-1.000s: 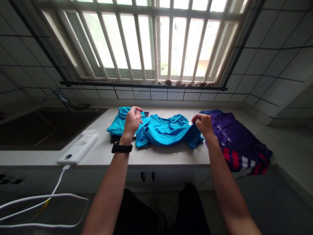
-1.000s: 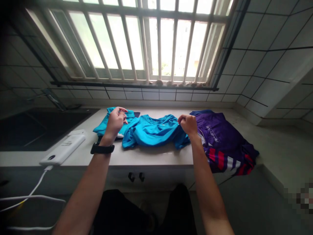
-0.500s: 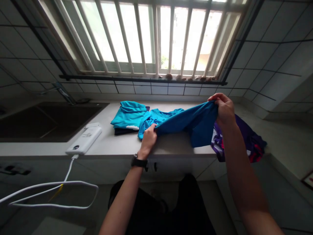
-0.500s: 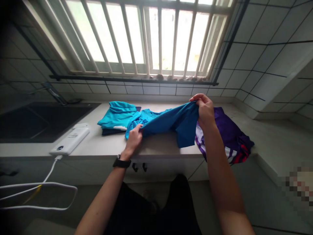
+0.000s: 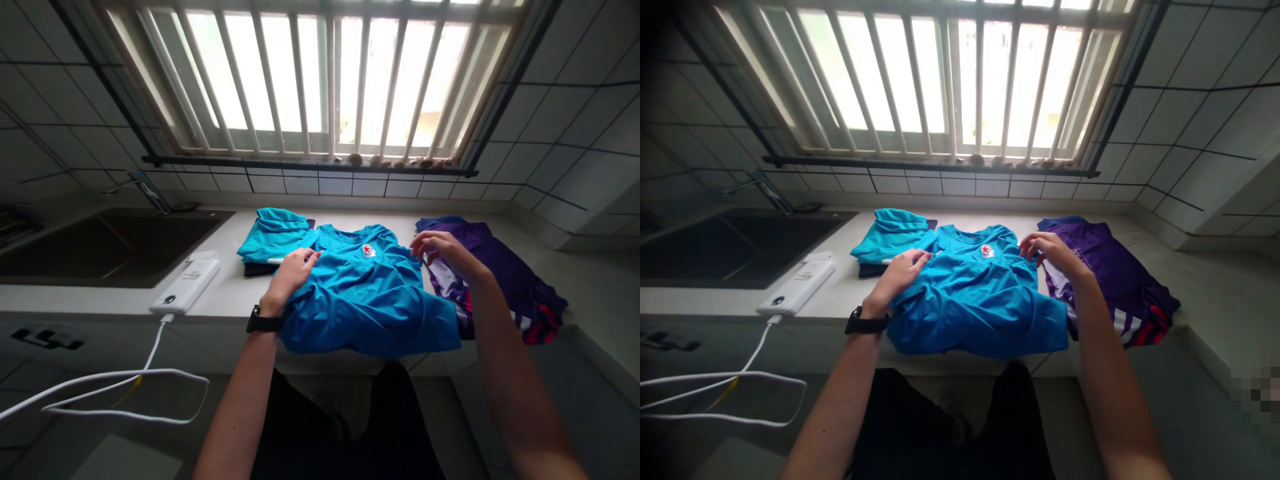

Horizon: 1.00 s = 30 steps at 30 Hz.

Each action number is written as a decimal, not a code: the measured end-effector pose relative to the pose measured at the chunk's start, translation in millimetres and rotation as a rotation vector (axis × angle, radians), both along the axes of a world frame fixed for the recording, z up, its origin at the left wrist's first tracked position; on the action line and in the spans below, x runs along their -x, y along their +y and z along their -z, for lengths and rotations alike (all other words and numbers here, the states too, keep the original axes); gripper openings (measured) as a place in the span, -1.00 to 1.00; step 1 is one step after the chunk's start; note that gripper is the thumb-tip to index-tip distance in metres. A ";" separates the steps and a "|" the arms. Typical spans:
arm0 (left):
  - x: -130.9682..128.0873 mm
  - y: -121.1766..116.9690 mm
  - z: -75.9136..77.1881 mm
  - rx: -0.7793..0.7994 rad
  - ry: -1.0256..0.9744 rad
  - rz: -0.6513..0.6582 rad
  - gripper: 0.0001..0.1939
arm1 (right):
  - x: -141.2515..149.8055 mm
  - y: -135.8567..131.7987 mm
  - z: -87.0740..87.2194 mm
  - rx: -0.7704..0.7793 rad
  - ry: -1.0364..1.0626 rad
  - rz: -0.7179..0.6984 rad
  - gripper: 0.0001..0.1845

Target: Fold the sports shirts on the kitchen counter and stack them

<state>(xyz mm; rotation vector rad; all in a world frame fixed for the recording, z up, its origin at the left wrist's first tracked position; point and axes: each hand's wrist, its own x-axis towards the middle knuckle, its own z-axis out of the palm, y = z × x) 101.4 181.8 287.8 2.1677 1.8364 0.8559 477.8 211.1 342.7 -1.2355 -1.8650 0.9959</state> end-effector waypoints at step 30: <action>-3.7 115.7 22.4 -0.069 0.381 -0.201 -0.72 | 87.3 100.5 107.6 -0.281 -0.660 0.245 -0.43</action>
